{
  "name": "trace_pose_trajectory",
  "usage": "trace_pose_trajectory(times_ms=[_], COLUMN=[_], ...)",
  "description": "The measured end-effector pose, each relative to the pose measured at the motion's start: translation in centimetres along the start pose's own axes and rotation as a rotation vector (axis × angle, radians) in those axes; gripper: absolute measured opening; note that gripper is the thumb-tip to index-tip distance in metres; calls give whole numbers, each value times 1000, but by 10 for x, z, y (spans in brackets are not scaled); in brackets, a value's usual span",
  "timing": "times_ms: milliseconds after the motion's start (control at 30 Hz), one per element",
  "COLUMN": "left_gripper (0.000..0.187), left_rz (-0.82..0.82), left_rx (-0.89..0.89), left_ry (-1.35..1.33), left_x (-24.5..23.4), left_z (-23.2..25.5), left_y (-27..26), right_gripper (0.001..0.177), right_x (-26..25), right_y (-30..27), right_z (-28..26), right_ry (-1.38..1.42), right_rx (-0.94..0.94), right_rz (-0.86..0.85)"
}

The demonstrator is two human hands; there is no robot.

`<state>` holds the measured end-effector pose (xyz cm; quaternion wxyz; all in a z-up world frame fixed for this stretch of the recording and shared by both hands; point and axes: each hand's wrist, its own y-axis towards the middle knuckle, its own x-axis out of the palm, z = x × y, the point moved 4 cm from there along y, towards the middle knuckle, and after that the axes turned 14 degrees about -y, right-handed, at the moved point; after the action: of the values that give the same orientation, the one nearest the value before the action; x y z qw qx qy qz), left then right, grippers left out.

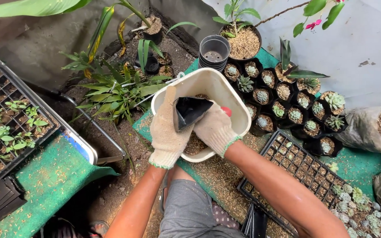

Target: The person fills small black plastic nursery pots with soil using a red scoop and a white bucket. They then place small succulent plants into the soil-filled pots and arrange them into a black seedling tray.

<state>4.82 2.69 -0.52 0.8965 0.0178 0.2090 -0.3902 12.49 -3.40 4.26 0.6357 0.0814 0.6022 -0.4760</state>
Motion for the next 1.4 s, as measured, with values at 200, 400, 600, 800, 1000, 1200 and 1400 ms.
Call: trace_pose_trajectory(times_ms=[200, 400, 600, 800, 1000, 1200, 1400], left_gripper=[95, 93, 98, 81, 77, 88, 87], left_rz=[84, 141, 140, 324, 254, 302, 300], left_rx=[172, 195, 238, 239, 502, 301, 220], left_ry=[-10, -58, -112, -376, -589, -330, -278], left_x=[2, -2, 3, -1, -1, 2, 4], left_z=[-9, 0, -13, 0, 1, 4, 5], left_y=[-1, -7, -1, 3, -10, -5, -5], right_gripper=[28, 26, 24, 18, 14, 18, 24], right_x=[15, 29, 56, 50, 32, 71, 80], right_y=[-2, -6, -4, -26, -63, -74, -70], right_z=[9, 36, 66, 97, 125, 136, 149], right_ry=[-326, -365, -253, -53, 283, 593, 787], right_rx=[-316, -336, -320, -205, -25, 6, 0], right_rz=[141, 176, 207, 433, 315, 363, 347])
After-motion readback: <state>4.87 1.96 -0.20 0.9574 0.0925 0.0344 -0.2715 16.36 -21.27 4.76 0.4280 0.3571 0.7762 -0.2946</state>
